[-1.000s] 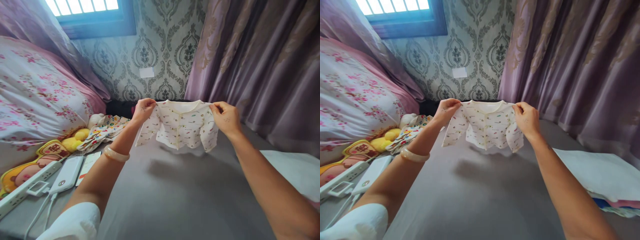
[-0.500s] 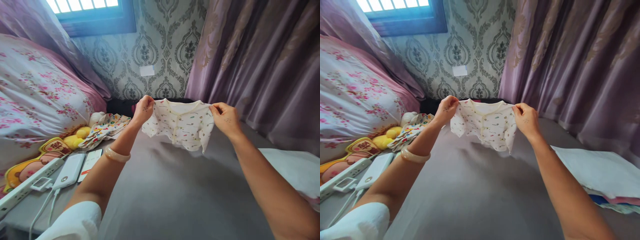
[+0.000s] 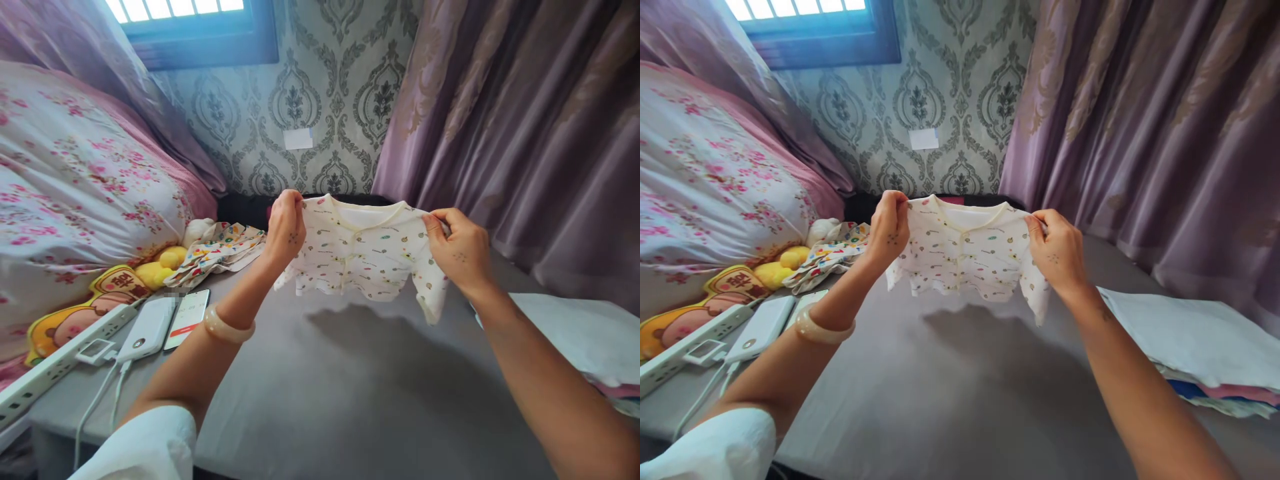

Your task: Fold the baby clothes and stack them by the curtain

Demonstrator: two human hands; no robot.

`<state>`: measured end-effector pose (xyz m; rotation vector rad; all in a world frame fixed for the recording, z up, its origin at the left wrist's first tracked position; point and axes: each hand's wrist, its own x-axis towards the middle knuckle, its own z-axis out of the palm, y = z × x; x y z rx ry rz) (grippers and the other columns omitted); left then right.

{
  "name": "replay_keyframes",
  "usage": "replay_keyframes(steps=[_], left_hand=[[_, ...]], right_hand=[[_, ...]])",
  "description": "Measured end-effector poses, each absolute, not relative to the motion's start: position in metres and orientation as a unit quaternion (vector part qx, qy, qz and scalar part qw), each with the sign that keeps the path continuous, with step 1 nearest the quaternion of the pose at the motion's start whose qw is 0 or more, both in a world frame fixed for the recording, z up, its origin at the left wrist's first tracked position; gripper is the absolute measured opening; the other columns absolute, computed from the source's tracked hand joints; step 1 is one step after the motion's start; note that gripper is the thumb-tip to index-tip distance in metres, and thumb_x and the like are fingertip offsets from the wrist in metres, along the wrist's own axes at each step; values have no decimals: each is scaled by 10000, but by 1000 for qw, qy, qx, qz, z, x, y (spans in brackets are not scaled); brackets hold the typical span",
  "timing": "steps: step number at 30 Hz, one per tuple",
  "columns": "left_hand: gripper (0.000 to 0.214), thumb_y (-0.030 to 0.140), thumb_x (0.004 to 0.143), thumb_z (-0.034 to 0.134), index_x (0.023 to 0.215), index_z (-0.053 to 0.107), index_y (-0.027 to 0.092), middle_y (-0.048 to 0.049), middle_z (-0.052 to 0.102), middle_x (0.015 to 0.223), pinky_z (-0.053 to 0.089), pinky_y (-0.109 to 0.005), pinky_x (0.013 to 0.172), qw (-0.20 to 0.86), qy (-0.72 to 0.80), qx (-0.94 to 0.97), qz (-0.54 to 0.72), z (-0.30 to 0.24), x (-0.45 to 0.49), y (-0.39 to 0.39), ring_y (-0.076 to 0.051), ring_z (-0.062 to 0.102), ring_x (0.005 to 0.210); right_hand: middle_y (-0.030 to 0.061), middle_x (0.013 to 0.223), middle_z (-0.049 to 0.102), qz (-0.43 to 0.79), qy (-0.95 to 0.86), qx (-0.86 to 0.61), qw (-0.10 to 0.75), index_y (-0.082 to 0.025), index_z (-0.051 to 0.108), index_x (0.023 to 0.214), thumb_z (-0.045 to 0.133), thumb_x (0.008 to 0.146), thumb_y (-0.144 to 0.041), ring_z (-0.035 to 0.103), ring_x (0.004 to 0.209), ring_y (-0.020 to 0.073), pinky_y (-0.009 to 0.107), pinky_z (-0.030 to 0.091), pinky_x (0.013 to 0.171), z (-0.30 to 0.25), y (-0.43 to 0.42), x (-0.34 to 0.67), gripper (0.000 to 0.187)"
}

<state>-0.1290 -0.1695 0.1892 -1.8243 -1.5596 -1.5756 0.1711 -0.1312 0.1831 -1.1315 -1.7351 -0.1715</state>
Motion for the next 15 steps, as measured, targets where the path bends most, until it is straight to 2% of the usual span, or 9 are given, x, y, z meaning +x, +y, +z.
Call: replay_keyframes(steps=[5,9,12,15], left_hand=[[79,182,906,450,923,523,207,-36,564,823,431,-327,797,150,-543,-658,-499,211,-132,-231,-198,546,845],[65,212,878,513,925,558,220,-14,548,773,433,-304,768,124,-534,-671,-500,223,-141,-241,-197,542,832],[61,205,874,500,896,555,219,-17,545,755,425,-296,755,107,-545,-693,-460,201,-153,-215,-186,530,791],[111,180,889,423,878,527,215,-37,562,777,426,-316,777,92,-565,-730,-373,151,-162,-181,-191,530,782]], right_hand=[[51,742,701,19,-714,-472,517,-224,702,867,581,855,-515,609,614,205,318,437,544,205,-170,180,316],[48,673,687,82,-716,-479,501,-234,712,852,624,816,-532,566,534,189,301,408,470,212,-172,184,313],[32,639,676,93,-735,-499,451,-228,712,826,605,809,-510,554,518,184,296,399,471,190,-148,179,302],[47,732,713,69,-764,-501,401,-218,701,824,544,846,-458,614,629,208,313,445,575,144,-119,172,287]])
